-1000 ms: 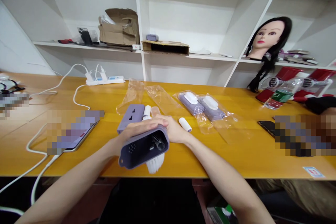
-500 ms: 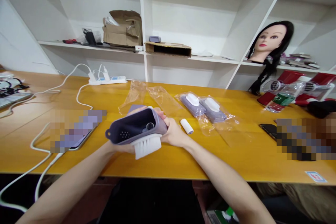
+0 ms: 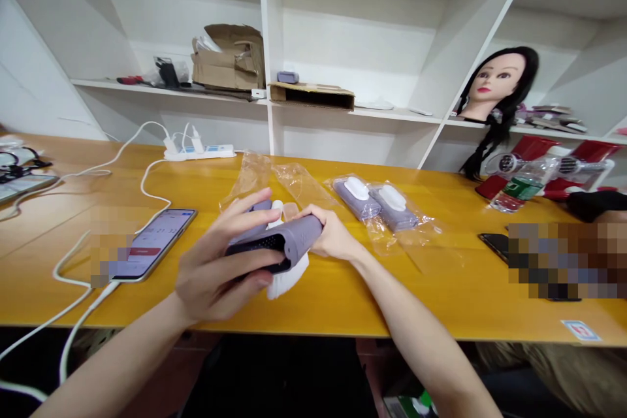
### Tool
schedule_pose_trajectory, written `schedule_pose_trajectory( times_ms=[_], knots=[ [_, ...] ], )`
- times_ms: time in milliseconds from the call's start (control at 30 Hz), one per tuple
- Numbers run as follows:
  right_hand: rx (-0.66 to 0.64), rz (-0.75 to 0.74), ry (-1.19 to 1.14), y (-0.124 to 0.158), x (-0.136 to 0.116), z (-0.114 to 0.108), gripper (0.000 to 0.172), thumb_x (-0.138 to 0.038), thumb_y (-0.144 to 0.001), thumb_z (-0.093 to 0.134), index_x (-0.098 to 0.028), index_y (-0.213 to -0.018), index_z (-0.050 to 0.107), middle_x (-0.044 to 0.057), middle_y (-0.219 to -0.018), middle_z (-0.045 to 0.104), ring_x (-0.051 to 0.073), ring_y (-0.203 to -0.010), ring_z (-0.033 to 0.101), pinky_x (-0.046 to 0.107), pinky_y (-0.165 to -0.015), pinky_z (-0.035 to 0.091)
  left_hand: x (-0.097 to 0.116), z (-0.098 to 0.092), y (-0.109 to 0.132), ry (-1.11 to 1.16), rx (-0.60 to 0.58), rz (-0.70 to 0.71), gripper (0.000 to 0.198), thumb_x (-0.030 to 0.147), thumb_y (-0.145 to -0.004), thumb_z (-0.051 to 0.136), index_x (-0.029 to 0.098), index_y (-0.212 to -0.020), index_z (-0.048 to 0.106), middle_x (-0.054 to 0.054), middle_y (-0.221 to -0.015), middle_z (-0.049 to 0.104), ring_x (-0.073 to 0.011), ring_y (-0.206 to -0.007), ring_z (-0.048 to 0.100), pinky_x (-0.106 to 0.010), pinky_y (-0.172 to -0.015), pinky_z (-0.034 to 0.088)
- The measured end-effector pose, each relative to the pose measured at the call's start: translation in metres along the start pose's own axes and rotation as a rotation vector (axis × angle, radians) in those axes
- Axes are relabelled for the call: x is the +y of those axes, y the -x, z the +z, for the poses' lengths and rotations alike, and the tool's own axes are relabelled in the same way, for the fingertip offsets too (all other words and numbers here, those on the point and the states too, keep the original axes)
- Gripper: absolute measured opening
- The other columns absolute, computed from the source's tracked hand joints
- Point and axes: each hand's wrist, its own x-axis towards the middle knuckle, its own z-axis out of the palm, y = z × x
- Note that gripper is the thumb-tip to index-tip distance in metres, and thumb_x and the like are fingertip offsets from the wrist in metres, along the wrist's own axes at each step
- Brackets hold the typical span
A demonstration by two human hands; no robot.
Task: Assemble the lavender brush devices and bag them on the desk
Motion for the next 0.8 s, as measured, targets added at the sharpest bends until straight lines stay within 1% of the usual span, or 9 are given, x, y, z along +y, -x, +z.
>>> schedule_pose_trajectory(
  times_ms=[67,200,300,367,433,500,567,667,800],
  knots=[
    [0.003,0.021,0.006,-0.001,0.0,0.0,0.035,-0.023,-0.058,0.075,-0.019,-0.089,0.06,-0.002,-0.079,0.063,0.014,-0.071,0.055,0.027,-0.068,0.043,0.005,0.002,-0.001,-0.047,-0.045,-0.081,0.021,0.017,-0.082,0.058,0.019,-0.101,0.065,-0.014,-0.126,0.06,-0.0339,-0.129,0.047,-0.057,-0.102,0.041],
    [-0.019,0.054,0.01,-0.001,-0.002,0.0,0.034,-0.023,-0.058,0.074,-0.019,-0.089,0.06,-0.001,-0.077,0.062,0.018,-0.079,0.058,0.03,-0.074,0.045,0.013,0.001,-0.009,0.038,-0.097,-0.241,0.021,0.015,-0.084,0.052,0.016,-0.103,0.062,-0.017,-0.127,0.061,-0.0262,-0.124,0.053,-0.047,-0.103,0.044],
    [-0.011,0.062,-0.007,-0.001,-0.004,0.0,0.035,-0.021,-0.057,0.073,-0.019,-0.089,0.06,0.0,-0.084,0.064,0.019,-0.083,0.059,0.031,-0.077,0.045,0.019,-0.001,-0.017,0.029,-0.13,-0.339,0.011,0.016,-0.085,0.052,0.016,-0.092,0.06,-0.015,-0.119,0.066,-0.0232,-0.118,0.058,-0.044,-0.103,0.044],
    [-0.001,0.066,-0.009,-0.001,-0.005,-0.001,0.035,-0.019,-0.057,0.071,-0.019,-0.091,0.061,0.0,-0.087,0.065,0.019,-0.082,0.058,0.031,-0.077,0.045,0.021,-0.003,-0.02,-0.015,-0.147,-0.361,0.003,0.018,-0.085,0.054,0.017,-0.085,0.057,-0.014,-0.116,0.067,-0.0224,-0.115,0.059,-0.043,-0.101,0.045],
    [0.012,0.049,0.002,-0.001,-0.004,-0.003,0.036,-0.016,-0.058,0.07,-0.02,-0.092,0.062,0.0,-0.088,0.066,0.017,-0.08,0.058,0.03,-0.076,0.044,0.021,-0.004,-0.02,-0.046,-0.176,-0.314,0.002,0.018,-0.085,0.055,0.018,-0.083,0.056,-0.014,-0.119,0.066,-0.0218,-0.115,0.06,-0.039,-0.098,0.048],
    [0.034,0.011,0.008,-0.001,-0.003,-0.007,0.037,-0.016,-0.057,0.071,-0.02,-0.093,0.062,-0.001,-0.088,0.066,0.017,-0.08,0.058,0.029,-0.076,0.044,0.018,-0.007,-0.016,-0.082,-0.214,-0.196,0.004,0.018,-0.086,0.054,0.018,-0.087,0.057,-0.015,-0.123,0.064,-0.0226,-0.117,0.059,-0.038,-0.096,0.049],
    [0.05,-0.022,-0.006,0.0,-0.001,-0.012,0.037,-0.017,-0.057,0.072,-0.021,-0.093,0.063,0.0,-0.091,0.067,0.017,-0.082,0.059,0.03,-0.077,0.044,0.014,-0.011,-0.01,-0.156,-0.23,-0.05,0.006,0.021,-0.086,0.054,0.018,-0.086,0.059,-0.016,-0.122,0.065,-0.0258,-0.121,0.056,-0.042,-0.099,0.045],
    [0.05,-0.021,-0.032,0.0,-0.001,-0.018,0.037,-0.019,-0.059,0.072,-0.023,-0.095,0.064,0.001,-0.096,0.068,0.018,-0.085,0.061,0.031,-0.077,0.045,0.006,-0.018,0.0,-0.246,-0.2,0.105,0.016,0.03,-0.088,0.053,0.019,-0.078,0.059,-0.013,-0.111,0.07,-0.0267,-0.119,0.058,-0.044,-0.102,0.042],
    [0.054,0.017,-0.053,0.0,-0.003,-0.02,0.031,-0.022,-0.058,0.071,-0.023,-0.089,0.065,0.001,-0.093,0.068,0.019,-0.086,0.061,0.034,-0.079,0.045,-0.003,-0.018,0.009,-0.227,-0.153,0.208,0.027,0.044,-0.088,0.051,0.019,-0.078,0.059,-0.012,-0.108,0.071,-0.0261,-0.116,0.06,-0.043,-0.1,0.045]
  ],
)
